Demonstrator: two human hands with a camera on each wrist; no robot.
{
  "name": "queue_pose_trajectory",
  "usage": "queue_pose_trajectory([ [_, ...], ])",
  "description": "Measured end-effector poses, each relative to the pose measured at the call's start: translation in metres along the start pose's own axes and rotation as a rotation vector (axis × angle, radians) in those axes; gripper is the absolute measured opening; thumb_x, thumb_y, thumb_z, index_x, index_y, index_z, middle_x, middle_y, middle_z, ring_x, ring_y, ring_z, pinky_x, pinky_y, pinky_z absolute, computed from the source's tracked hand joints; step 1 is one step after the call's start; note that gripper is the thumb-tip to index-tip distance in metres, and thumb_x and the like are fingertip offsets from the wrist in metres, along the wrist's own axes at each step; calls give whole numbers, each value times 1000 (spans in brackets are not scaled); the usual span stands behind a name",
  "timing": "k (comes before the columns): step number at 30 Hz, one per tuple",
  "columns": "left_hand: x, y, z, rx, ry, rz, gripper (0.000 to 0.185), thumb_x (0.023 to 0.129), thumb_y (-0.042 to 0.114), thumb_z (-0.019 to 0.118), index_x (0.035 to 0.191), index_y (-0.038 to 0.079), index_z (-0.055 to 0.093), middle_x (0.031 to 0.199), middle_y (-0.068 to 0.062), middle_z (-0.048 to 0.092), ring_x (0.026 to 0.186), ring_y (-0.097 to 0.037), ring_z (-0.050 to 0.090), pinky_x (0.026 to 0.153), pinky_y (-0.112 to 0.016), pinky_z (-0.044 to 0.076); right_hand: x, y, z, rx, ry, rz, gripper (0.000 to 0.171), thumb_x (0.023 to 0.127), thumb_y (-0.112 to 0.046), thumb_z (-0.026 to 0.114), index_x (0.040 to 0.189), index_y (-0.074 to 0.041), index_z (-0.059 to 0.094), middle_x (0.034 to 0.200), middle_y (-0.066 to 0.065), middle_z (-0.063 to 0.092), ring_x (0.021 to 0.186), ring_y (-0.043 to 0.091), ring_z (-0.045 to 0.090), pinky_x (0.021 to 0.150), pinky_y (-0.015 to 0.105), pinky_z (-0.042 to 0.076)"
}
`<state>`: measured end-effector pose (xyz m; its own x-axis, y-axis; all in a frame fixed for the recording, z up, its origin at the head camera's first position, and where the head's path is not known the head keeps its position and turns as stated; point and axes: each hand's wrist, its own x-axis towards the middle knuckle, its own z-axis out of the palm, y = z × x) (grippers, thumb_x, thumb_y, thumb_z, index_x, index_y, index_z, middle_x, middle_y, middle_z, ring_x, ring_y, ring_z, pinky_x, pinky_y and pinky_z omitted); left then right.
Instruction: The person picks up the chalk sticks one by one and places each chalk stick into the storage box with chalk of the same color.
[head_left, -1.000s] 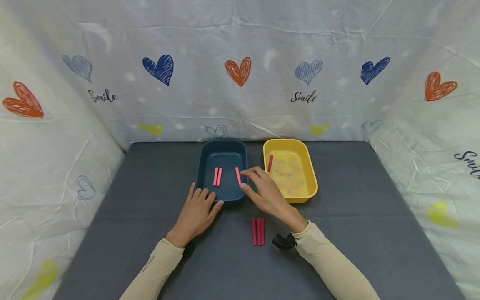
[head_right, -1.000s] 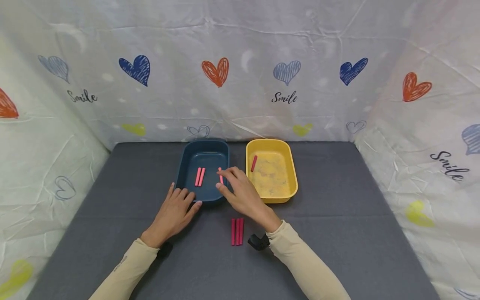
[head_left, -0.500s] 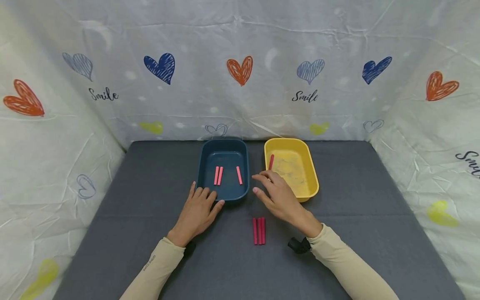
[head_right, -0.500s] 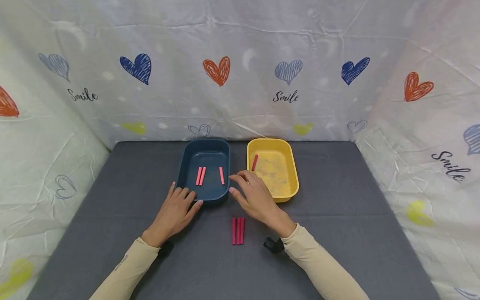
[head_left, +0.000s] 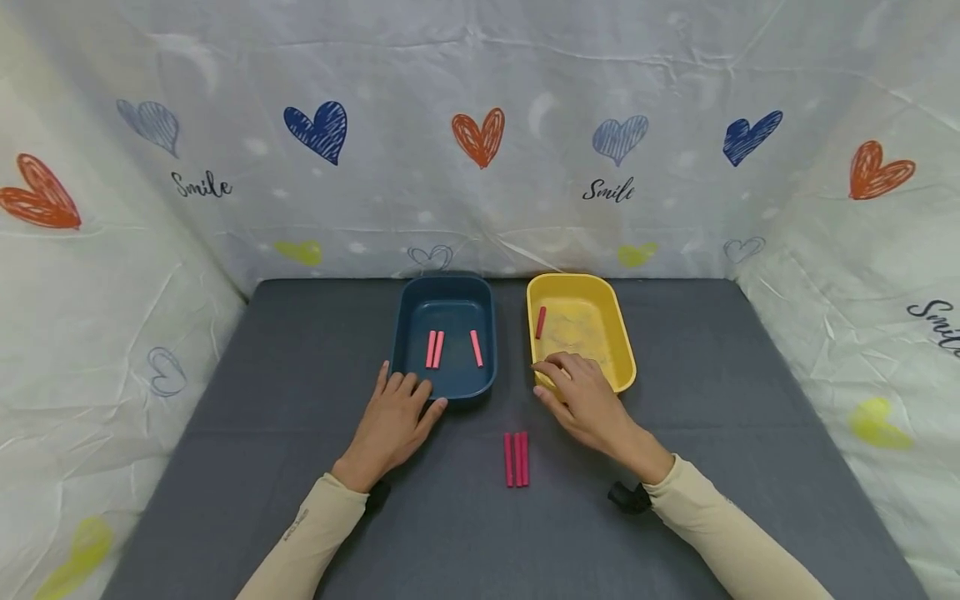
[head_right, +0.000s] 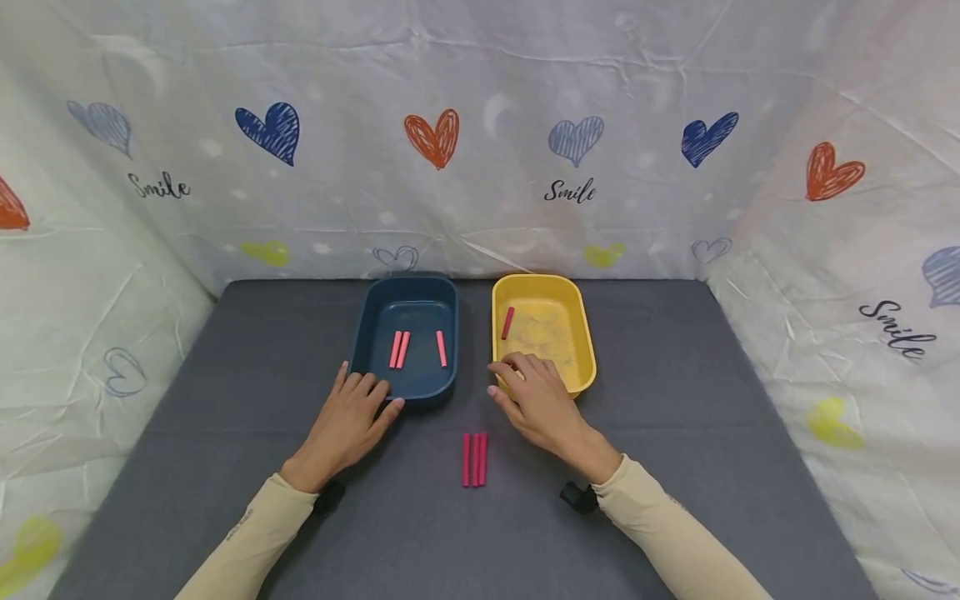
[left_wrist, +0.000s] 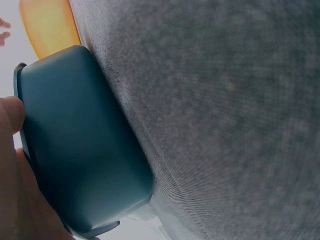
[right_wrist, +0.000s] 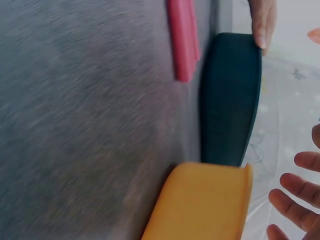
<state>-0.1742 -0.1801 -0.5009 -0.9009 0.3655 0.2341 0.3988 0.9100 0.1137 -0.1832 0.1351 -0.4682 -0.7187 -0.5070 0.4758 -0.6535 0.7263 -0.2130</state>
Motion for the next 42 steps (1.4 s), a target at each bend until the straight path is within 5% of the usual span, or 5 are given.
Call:
queue_pose_trajectory([
  [24,2,2,-1,6,7,5,40,100,46,51,107,9,63,104,-13,62,108,-33,56,118,-62,21,-43,52,-14,-160,-48,102,27,98,-33,57,115,-13,64,110,7,64,104,28,63,98,55,37],
  [42,-1,1,-2,-8,-4,-6,38,100,45,51,104,9,62,104,-12,61,106,-33,54,118,-62,21,-53,78,-9,-107,-155,55,26,100,-34,54,104,-11,66,106,9,62,106,28,59,114,60,28],
])
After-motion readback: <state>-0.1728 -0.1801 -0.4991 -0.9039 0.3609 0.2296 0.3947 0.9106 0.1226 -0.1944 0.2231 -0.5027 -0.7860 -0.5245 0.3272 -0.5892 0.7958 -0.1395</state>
